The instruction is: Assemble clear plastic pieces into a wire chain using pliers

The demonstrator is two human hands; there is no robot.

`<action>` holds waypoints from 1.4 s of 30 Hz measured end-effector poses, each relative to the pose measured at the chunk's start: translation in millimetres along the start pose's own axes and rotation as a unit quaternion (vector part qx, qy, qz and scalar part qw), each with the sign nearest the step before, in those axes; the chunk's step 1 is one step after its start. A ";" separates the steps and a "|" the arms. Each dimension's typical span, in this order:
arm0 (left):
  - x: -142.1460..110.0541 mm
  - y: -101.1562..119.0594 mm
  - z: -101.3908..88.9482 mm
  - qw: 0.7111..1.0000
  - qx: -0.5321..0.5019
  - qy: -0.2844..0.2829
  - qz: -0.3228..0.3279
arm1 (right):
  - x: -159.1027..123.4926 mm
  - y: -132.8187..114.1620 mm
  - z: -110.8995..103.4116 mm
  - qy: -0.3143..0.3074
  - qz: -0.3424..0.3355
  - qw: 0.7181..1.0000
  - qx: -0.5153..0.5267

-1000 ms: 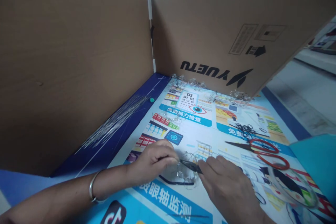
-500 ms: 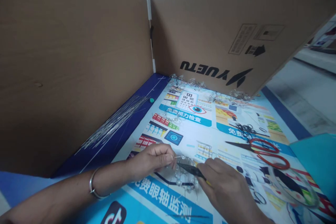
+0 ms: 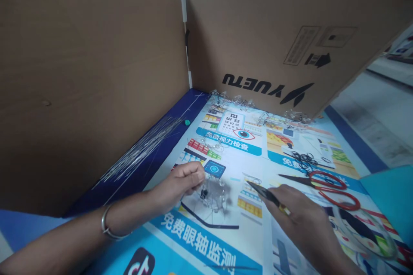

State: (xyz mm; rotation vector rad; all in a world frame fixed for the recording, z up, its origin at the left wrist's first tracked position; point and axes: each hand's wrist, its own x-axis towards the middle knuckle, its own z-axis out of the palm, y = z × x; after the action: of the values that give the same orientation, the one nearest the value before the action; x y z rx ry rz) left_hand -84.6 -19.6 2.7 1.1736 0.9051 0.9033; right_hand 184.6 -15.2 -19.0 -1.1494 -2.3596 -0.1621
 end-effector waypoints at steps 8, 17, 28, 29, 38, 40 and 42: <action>2.1 -7.4 1.7 0.994 -0.064 -0.084 0.008 | 5.1 -19.3 -7.9 0.021 -0.027 0.999 0.032; 2.9 -15.2 4.1 0.986 -0.089 -0.138 -0.005 | 27.9 -28.3 6.7 -0.167 0.151 0.929 0.294; 1.8 -2.4 1.0 0.935 0.286 -0.056 0.203 | 24.2 -34.9 15.6 -0.181 0.202 0.889 0.370; -0.2 -2.7 0.9 0.911 0.338 -0.050 0.228 | 22.9 -35.7 15.5 -0.173 0.206 0.889 0.370; -12.1 -8.1 0.0 0.682 0.608 -0.111 0.391 | 16.9 -42.4 14.8 -0.136 0.232 0.894 0.358; -11.8 -9.7 0.3 0.656 0.622 -0.084 0.420 | 16.1 -42.0 16.2 -0.138 0.238 0.893 0.356; -12.3 -10.6 0.8 0.641 0.630 -0.067 0.433 | 15.5 -41.1 17.7 -0.145 0.244 0.891 0.354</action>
State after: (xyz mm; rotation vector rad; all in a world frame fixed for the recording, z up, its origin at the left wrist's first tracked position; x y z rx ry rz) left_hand -87.2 -32.9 -6.3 3.0545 0.7769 0.8126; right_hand 138.3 -24.8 -22.2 -1.3717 -1.9692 1.0180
